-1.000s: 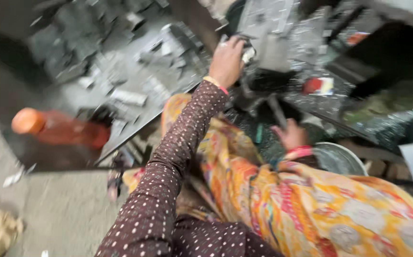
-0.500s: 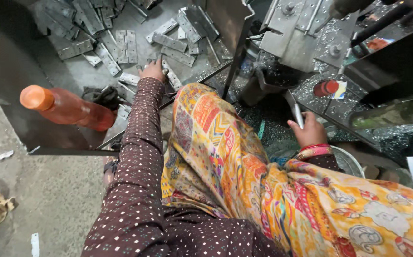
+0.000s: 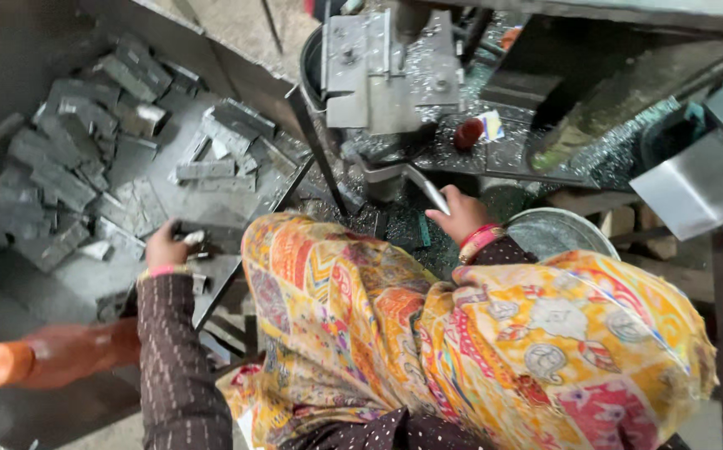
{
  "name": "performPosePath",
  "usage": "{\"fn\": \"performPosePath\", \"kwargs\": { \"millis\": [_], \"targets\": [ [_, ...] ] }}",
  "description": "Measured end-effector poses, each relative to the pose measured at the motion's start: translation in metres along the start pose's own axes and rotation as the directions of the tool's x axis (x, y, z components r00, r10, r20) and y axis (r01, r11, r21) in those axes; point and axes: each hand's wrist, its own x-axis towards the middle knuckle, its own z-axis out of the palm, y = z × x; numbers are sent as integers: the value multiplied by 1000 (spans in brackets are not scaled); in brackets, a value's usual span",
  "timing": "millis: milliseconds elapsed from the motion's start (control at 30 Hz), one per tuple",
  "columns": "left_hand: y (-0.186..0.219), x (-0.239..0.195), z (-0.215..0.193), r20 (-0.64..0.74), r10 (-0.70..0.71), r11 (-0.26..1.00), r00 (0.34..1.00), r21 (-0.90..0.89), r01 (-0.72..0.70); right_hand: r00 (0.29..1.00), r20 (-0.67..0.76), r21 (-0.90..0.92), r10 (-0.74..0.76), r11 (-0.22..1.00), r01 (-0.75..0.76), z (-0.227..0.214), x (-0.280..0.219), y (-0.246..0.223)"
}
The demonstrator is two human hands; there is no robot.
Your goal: The person places metal hinge plates onto a jig under a drill press, lowers the drill to make holes, and then drops the finished pieces into a large metal bin.
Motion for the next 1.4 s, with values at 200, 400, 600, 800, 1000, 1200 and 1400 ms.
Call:
{"fn": "performPosePath", "kwargs": {
  "millis": [200, 400, 600, 800, 1000, 1200, 1400],
  "targets": [
    [79, -18, -27, -284, 58, 919, 957, -359, -162, 999, 33, -2, 41, 999, -40, -3, -3, -10],
    [275, -32, -1, -445, 332, 753, 832, -406, -518, 995, 52, 2, 83, 997, -84, -7, -1, -17],
    [397, -46, 110, -43, 812, 559, 583, 347, -753, 991, 61, 53, 118, 991, -121, -9, -5, -21],
    [414, -26, 193, 63, 845, 432, 530, 502, -749, 989, 79, 20, 122, 992, -124, -11, -7, -24],
    [415, -29, 188, 77, 698, 550, 712, 580, -601, 953, 268, -124, 137, 986, -107, -8, 5, -23],
    [425, -35, 195, 108, 679, 552, 726, 577, -602, 887, 449, -242, 109, 970, 3, -37, 29, -42],
    [435, -1, 209, 116, 594, 609, 796, 582, -539, 890, 416, -308, 184, 950, -53, -55, 30, -66]
  ]
}}
